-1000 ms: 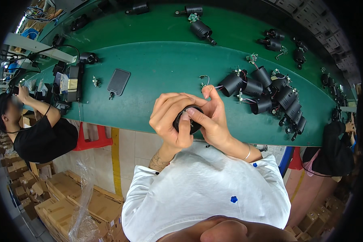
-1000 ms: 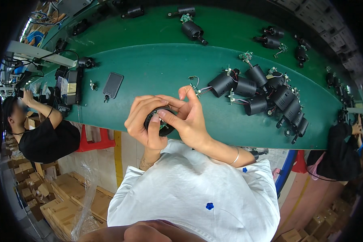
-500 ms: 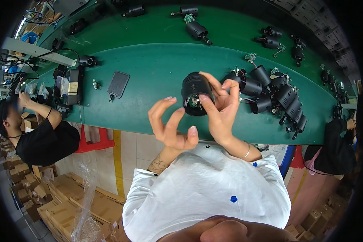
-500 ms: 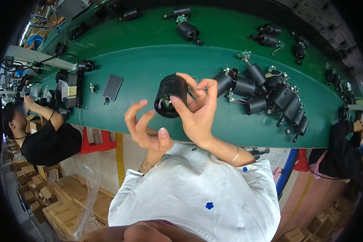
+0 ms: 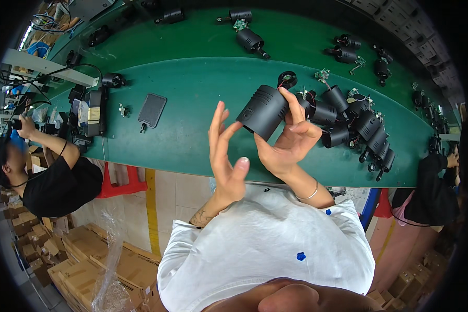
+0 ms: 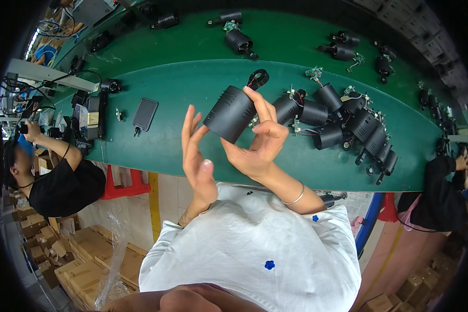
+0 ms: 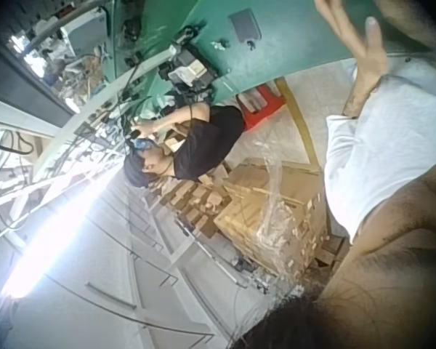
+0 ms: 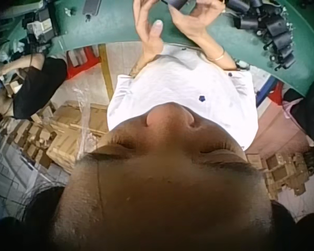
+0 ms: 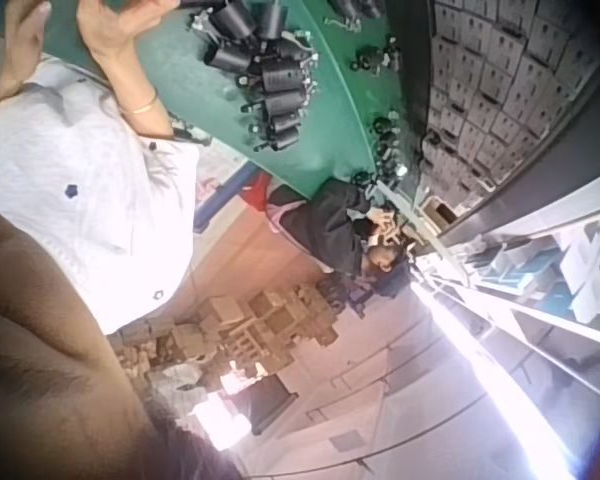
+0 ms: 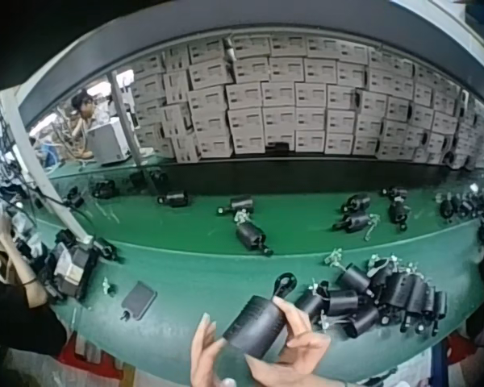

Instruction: Assembling electronic components into black cylindrical housings at a factory workbench.

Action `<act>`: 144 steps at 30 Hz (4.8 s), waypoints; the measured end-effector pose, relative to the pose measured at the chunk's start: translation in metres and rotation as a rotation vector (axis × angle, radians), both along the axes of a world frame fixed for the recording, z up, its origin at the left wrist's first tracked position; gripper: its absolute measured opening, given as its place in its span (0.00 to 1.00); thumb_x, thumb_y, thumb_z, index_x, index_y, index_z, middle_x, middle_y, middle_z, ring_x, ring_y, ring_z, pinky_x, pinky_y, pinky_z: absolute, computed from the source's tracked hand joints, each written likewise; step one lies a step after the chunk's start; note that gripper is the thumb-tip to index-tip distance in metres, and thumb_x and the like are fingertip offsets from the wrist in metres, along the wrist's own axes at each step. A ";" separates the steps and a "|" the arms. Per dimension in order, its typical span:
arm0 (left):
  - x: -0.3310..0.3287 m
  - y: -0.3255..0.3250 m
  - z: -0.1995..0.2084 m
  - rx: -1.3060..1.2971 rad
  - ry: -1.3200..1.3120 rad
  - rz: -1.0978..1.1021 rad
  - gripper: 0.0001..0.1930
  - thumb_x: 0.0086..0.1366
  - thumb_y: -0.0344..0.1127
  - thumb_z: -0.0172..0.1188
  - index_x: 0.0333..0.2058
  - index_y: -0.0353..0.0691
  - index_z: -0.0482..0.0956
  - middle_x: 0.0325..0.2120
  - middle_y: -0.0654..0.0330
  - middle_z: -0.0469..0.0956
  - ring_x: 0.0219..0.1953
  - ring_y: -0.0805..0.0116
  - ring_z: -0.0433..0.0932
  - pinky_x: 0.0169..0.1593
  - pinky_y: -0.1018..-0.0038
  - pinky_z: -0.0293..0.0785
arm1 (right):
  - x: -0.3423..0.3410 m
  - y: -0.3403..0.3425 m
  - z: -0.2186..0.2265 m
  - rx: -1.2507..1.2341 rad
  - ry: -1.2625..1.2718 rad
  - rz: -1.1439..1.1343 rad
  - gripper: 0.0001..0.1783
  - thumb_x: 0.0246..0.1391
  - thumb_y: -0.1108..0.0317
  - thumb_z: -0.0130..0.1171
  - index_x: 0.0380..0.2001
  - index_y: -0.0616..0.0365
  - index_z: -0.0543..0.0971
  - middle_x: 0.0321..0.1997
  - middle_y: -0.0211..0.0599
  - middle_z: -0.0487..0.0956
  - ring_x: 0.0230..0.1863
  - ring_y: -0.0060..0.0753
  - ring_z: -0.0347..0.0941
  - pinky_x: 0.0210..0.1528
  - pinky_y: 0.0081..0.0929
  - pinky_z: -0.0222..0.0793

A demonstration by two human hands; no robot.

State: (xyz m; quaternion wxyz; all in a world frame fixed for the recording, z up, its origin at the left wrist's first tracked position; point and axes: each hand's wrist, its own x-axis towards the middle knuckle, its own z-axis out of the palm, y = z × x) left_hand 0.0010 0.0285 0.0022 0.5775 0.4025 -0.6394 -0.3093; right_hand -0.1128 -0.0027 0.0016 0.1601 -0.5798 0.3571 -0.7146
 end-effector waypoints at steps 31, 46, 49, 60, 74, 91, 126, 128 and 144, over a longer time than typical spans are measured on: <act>0.014 -0.011 0.040 0.047 0.107 -0.073 0.26 0.55 0.47 0.46 0.42 0.29 0.78 0.34 0.50 0.80 0.37 0.58 0.74 0.46 0.66 0.69 | 0.012 0.027 0.035 0.730 -0.482 0.624 0.09 0.58 0.76 0.50 0.41 0.58 0.64 0.32 0.37 0.79 0.29 0.20 0.69 0.32 0.16 0.66; 0.015 -0.025 0.013 0.070 0.078 0.132 0.27 0.59 0.46 0.44 0.49 0.31 0.74 0.49 0.48 0.73 0.49 0.56 0.71 0.52 0.67 0.64 | -0.003 -0.018 0.005 1.108 -0.810 0.647 0.16 0.63 0.61 0.44 0.45 0.61 0.70 0.42 0.41 0.75 0.39 0.31 0.73 0.45 0.36 0.74; 0.021 -0.029 0.004 0.072 0.030 0.208 0.26 0.60 0.45 0.43 0.51 0.32 0.73 0.52 0.49 0.71 0.51 0.56 0.69 0.54 0.65 0.62 | -0.043 -0.053 -0.038 1.134 -1.339 0.806 0.21 0.65 0.57 0.42 0.50 0.64 0.66 0.49 0.52 0.73 0.51 0.49 0.72 0.54 0.54 0.72; 0.039 -0.017 -0.021 0.162 -0.056 0.220 0.22 0.65 0.40 0.42 0.50 0.34 0.73 0.54 0.50 0.69 0.54 0.55 0.68 0.57 0.64 0.61 | -0.088 -0.140 -0.071 0.965 -1.143 0.299 0.28 0.60 0.55 0.48 0.58 0.63 0.67 0.58 0.54 0.69 0.50 0.48 0.71 0.54 0.46 0.71; 0.029 -0.014 -0.029 0.169 -0.127 0.132 0.20 0.66 0.37 0.43 0.52 0.34 0.72 0.55 0.51 0.69 0.55 0.56 0.68 0.58 0.64 0.61 | -0.042 -0.198 -0.070 0.746 0.545 -0.040 0.10 0.47 0.71 0.62 0.34 0.59 0.85 0.26 0.34 0.83 0.24 0.30 0.74 0.30 0.26 0.70; 0.007 -0.019 -0.011 0.601 0.679 -0.457 0.28 0.52 0.34 0.62 0.52 0.34 0.67 0.41 0.49 0.76 0.39 0.60 0.77 0.45 0.69 0.74 | -0.096 0.021 0.014 0.635 0.138 0.513 0.15 0.42 0.87 0.55 0.29 0.60 0.85 0.46 0.39 0.82 0.47 0.35 0.78 0.49 0.27 0.73; 0.005 -0.006 0.005 0.271 -0.205 -0.190 0.28 0.40 0.30 0.72 0.43 0.35 0.71 0.38 0.59 0.79 0.32 0.66 0.78 0.38 0.76 0.73 | -0.098 -0.006 0.055 0.244 0.877 0.131 0.13 0.49 0.70 0.63 0.16 0.60 0.72 0.25 0.36 0.73 0.25 0.31 0.63 0.35 0.26 0.62; 0.005 -0.005 0.002 0.254 -0.302 -0.180 0.27 0.39 0.30 0.72 0.41 0.35 0.72 0.39 0.59 0.79 0.33 0.64 0.79 0.38 0.76 0.73 | -0.097 -0.010 0.059 0.311 1.036 0.198 0.15 0.51 0.68 0.62 0.15 0.61 0.72 0.23 0.36 0.73 0.23 0.31 0.62 0.35 0.27 0.62; 0.021 -0.009 0.007 0.381 0.428 -0.838 0.39 0.37 0.25 0.72 0.53 0.31 0.70 0.53 0.45 0.73 0.41 0.56 0.80 0.43 0.66 0.77 | -0.064 -0.017 0.021 0.799 0.363 0.594 0.18 0.60 0.66 0.57 0.19 0.66 0.77 0.21 0.32 0.76 0.22 0.20 0.62 0.28 0.18 0.60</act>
